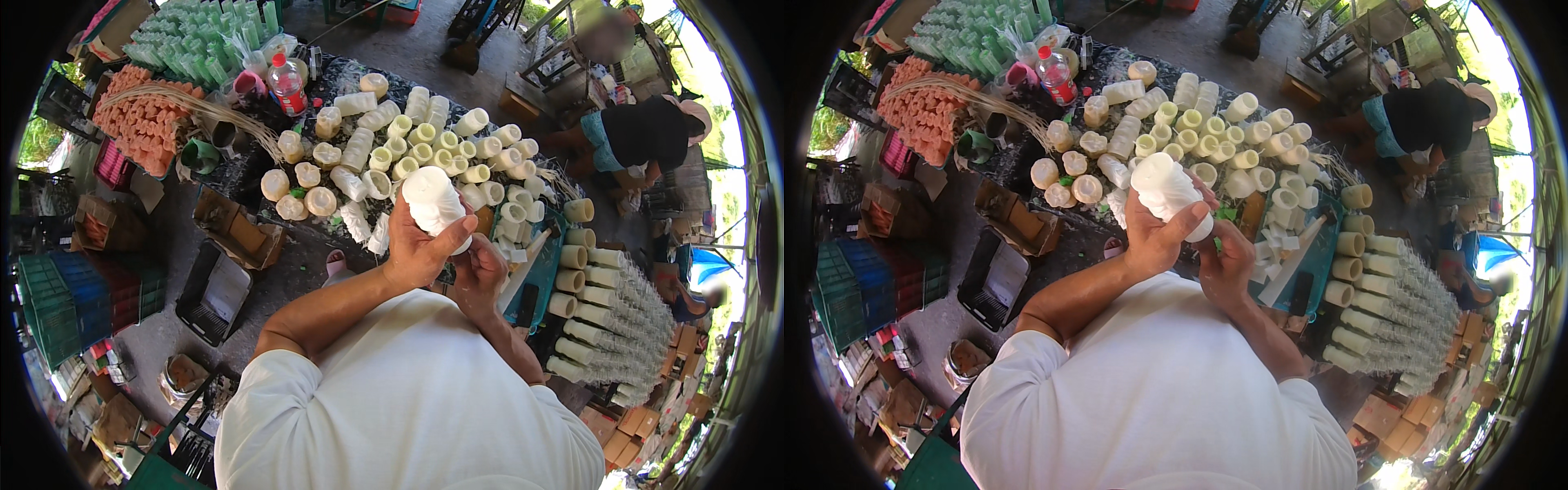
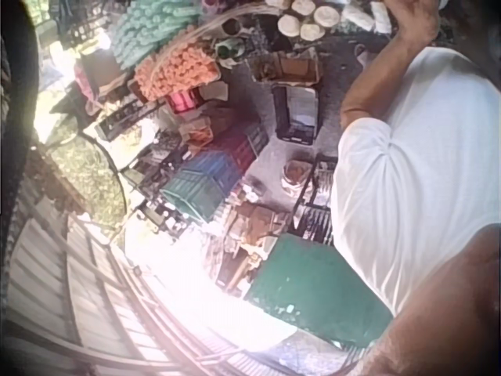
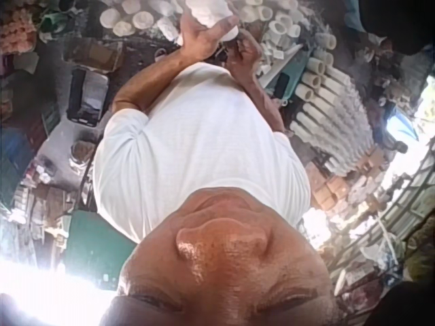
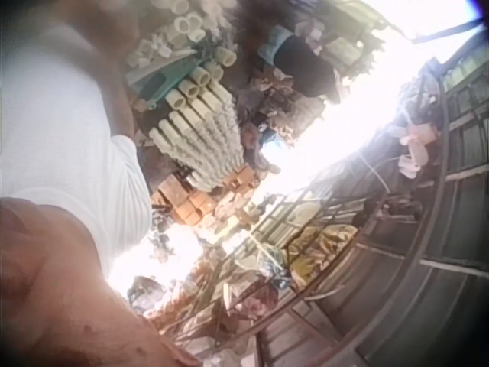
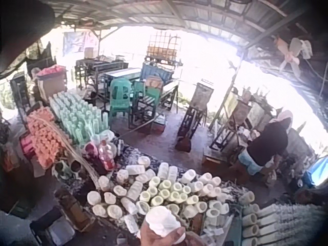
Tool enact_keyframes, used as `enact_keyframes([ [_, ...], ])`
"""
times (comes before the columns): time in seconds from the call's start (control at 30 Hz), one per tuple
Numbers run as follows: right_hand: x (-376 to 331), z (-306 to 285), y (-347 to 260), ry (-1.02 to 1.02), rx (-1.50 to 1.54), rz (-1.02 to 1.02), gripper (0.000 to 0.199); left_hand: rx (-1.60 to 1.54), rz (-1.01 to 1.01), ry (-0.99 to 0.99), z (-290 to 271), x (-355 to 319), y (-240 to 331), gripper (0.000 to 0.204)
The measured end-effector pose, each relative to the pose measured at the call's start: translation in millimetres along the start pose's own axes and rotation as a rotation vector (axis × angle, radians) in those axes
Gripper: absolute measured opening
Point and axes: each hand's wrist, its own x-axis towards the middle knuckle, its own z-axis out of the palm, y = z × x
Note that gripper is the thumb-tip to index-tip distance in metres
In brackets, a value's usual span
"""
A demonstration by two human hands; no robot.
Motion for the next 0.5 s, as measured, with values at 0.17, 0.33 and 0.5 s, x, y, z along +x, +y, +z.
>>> enact_keyframes([
  [0.17, 0.1, -1.1, 4.1, -0.005, 0.034, 0.005, 0.018, 0.045, 0.034, -0.042, -1.2, -0.1, 0.9, 0.054],
  [0.33, 1.2, -3.1, 0.2, -0.041, -0.034, -0.054, 0.020, 0.126, 0.048, -0.053, -6.1, -0.4, 4.0, 0.048],
  [0.5, 7.7, -0.2, 1.8, -0.051, -0.054, -0.084, 0.020, 0.104, 0.069, -0.058, -7.8, 0.9, -2.7, 0.041],
])
